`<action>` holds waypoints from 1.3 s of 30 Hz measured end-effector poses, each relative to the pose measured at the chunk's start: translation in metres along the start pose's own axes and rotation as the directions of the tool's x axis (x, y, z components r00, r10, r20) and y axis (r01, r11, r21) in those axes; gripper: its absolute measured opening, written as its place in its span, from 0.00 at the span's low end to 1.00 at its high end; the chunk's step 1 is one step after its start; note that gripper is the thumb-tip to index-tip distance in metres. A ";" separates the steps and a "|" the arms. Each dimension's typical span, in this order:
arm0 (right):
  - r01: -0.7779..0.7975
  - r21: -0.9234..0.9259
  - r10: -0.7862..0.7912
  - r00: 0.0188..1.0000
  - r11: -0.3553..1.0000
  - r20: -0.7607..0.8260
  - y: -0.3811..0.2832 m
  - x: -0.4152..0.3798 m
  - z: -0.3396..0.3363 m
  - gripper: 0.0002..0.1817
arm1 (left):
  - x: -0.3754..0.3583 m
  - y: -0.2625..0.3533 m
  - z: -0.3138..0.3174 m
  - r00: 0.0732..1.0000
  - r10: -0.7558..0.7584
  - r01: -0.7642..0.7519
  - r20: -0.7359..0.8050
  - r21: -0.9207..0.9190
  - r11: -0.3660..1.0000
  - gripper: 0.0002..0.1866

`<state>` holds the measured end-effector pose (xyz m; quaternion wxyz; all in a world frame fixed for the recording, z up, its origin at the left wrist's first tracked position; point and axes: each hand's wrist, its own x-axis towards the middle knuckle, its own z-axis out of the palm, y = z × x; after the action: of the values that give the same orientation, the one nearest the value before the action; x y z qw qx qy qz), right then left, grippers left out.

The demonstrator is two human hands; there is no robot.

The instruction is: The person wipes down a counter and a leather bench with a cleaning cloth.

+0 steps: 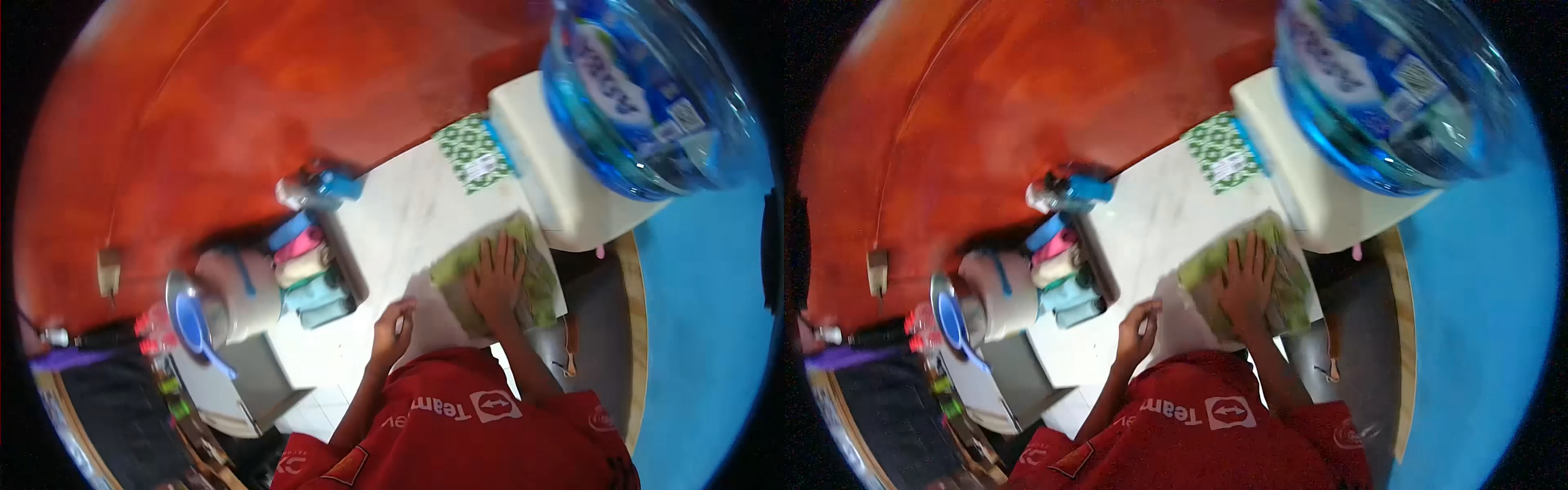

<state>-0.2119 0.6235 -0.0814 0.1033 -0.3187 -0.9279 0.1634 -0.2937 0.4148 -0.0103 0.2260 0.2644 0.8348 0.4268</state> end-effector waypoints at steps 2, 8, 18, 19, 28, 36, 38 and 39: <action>0.068 0.003 -0.068 0.995 0.998 -0.073 -0.029 0.018 0.022 0.34 | -0.062 -0.012 -0.026 0.988 -0.142 0.143 0.055 -0.026 0.989 0.15; 0.551 -0.044 -0.541 0.830 0.833 0.136 -0.087 0.112 0.070 0.36 | -0.215 -0.035 -0.054 0.725 -0.514 0.436 -0.458 -0.272 0.858 0.13; 0.718 0.197 -0.734 0.589 0.667 0.340 -0.123 -0.081 0.038 0.33 | -0.389 -0.107 0.040 0.281 -0.796 0.793 -0.537 -0.337 0.508 0.18; 0.733 0.385 -0.827 0.480 0.561 0.291 -0.111 -0.105 0.032 0.32 | -0.396 -0.117 0.047 0.278 -0.804 0.798 -0.526 -0.340 0.498 0.19; 0.166 -0.455 -0.266 0.950 0.875 -0.166 0.070 -0.018 0.012 0.26 | -0.392 -0.159 -0.024 0.319 -0.789 0.788 -0.525 -0.316 0.528 0.21; 0.061 -0.255 0.026 0.945 0.965 0.325 -0.166 -0.169 0.075 0.33 | -0.355 -0.203 -0.144 0.549 -0.428 0.542 -0.718 -0.084 0.836 0.23; 0.291 -0.189 -0.273 0.955 0.938 0.118 -0.267 -0.218 0.092 0.35 | -0.347 -0.203 -0.167 0.589 -0.328 0.445 -0.739 -0.042 0.894 0.22; 0.375 -0.079 -0.363 0.922 0.924 0.136 -0.304 -0.233 0.112 0.35 | -0.342 -0.201 -0.176 0.598 -0.298 0.409 -0.744 -0.037 0.912 0.22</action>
<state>-0.2337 0.2255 -0.0932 0.0604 -0.1328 -0.9830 0.1115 -0.1906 -0.0059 -0.0319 -0.0681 -0.0861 0.9167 0.3842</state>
